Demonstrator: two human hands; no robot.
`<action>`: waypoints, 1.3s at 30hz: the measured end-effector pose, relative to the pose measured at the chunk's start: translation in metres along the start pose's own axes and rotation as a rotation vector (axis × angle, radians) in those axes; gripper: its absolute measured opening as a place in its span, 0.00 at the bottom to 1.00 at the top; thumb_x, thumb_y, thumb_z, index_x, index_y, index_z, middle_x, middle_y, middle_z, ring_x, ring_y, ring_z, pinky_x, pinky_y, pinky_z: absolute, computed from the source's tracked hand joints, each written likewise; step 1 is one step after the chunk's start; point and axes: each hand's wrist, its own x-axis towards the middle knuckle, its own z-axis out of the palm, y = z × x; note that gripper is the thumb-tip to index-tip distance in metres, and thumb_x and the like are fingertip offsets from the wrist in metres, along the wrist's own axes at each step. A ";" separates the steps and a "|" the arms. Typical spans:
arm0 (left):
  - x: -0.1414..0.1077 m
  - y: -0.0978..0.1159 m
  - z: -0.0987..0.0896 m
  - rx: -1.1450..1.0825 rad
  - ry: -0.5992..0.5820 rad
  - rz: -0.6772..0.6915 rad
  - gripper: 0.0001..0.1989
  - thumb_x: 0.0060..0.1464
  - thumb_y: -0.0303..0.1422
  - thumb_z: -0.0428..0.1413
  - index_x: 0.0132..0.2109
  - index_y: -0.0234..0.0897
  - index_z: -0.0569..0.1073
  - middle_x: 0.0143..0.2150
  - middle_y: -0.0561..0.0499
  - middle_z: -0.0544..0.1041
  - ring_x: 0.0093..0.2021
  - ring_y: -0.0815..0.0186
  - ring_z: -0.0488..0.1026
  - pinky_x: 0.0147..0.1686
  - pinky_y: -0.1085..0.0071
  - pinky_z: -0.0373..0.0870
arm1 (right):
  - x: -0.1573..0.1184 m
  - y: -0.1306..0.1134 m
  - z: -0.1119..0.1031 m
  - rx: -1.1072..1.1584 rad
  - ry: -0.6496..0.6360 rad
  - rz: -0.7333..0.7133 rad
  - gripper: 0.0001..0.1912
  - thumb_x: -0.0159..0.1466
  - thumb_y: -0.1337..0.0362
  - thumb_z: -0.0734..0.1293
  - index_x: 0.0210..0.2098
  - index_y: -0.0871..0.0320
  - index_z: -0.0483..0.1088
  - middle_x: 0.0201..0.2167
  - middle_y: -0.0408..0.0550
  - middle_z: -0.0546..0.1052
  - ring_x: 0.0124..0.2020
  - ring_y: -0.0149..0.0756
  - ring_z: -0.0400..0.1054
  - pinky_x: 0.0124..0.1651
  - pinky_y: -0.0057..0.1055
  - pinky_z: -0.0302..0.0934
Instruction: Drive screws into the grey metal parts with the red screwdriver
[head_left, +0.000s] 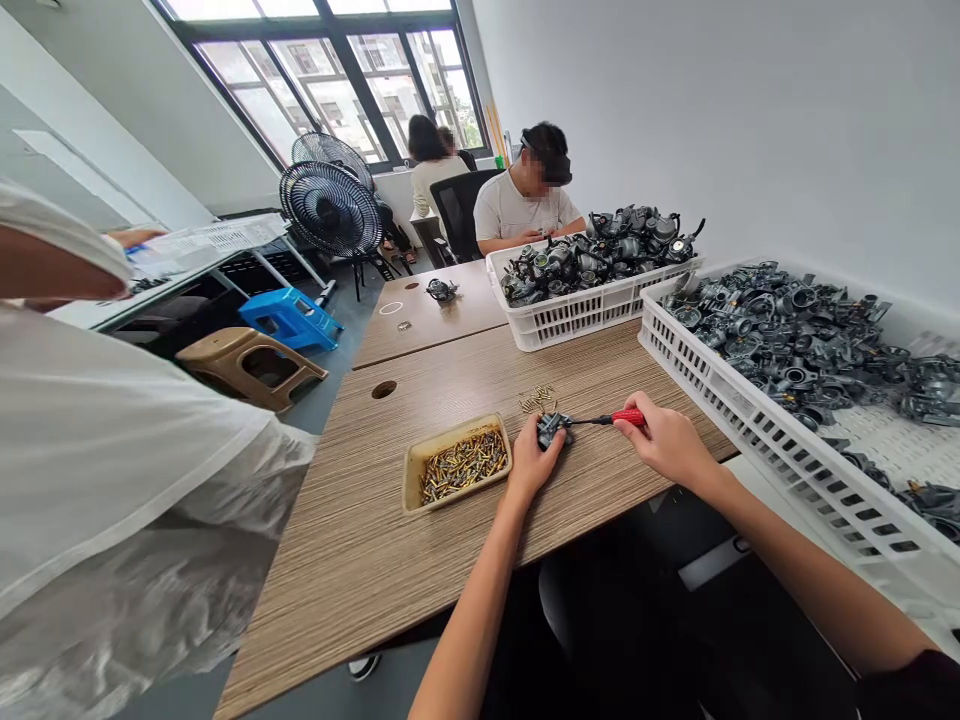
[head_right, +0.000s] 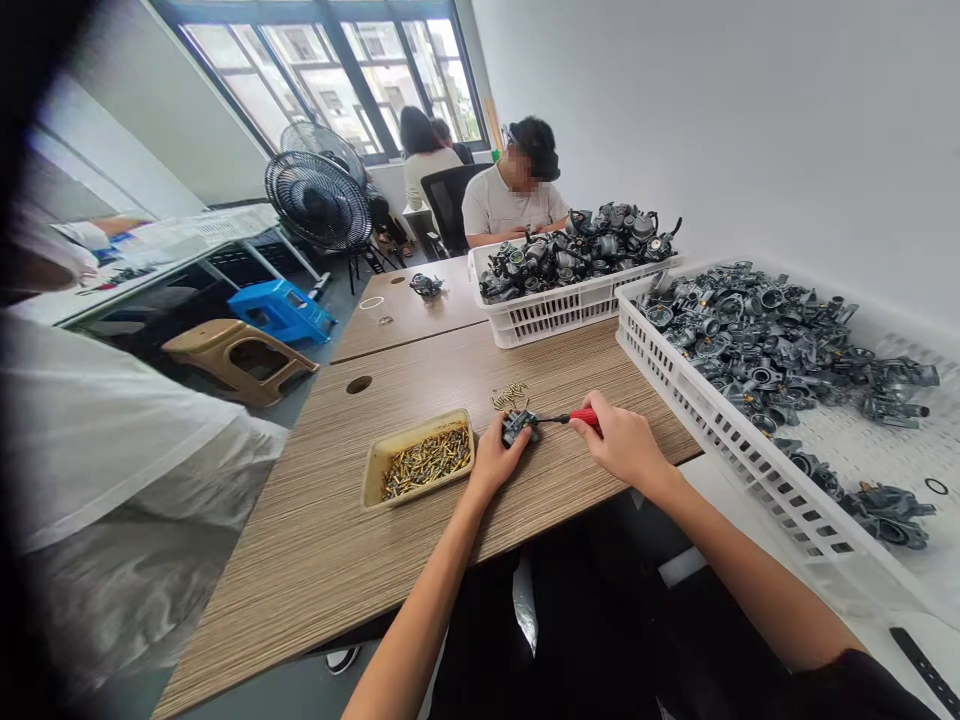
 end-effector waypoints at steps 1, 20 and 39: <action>0.000 0.000 0.000 0.000 0.001 0.000 0.14 0.61 0.41 0.57 0.49 0.39 0.72 0.42 0.48 0.80 0.41 0.60 0.77 0.45 0.65 0.72 | 0.000 0.000 0.000 0.004 -0.002 -0.003 0.12 0.74 0.51 0.58 0.44 0.52 0.63 0.27 0.43 0.76 0.30 0.44 0.73 0.32 0.30 0.49; 0.000 -0.002 0.001 0.007 0.020 0.033 0.13 0.61 0.40 0.58 0.49 0.39 0.72 0.43 0.47 0.80 0.42 0.60 0.77 0.46 0.64 0.72 | 0.001 0.001 0.001 0.029 -0.008 -0.008 0.10 0.74 0.52 0.59 0.44 0.52 0.62 0.27 0.43 0.75 0.30 0.44 0.72 0.34 0.30 0.49; 0.000 0.001 0.000 0.003 -0.011 0.050 0.12 0.61 0.39 0.58 0.49 0.40 0.71 0.42 0.49 0.79 0.42 0.61 0.75 0.46 0.65 0.70 | -0.002 -0.003 -0.011 0.062 0.029 -0.021 0.12 0.73 0.51 0.59 0.43 0.52 0.63 0.23 0.41 0.71 0.26 0.42 0.68 0.33 0.31 0.49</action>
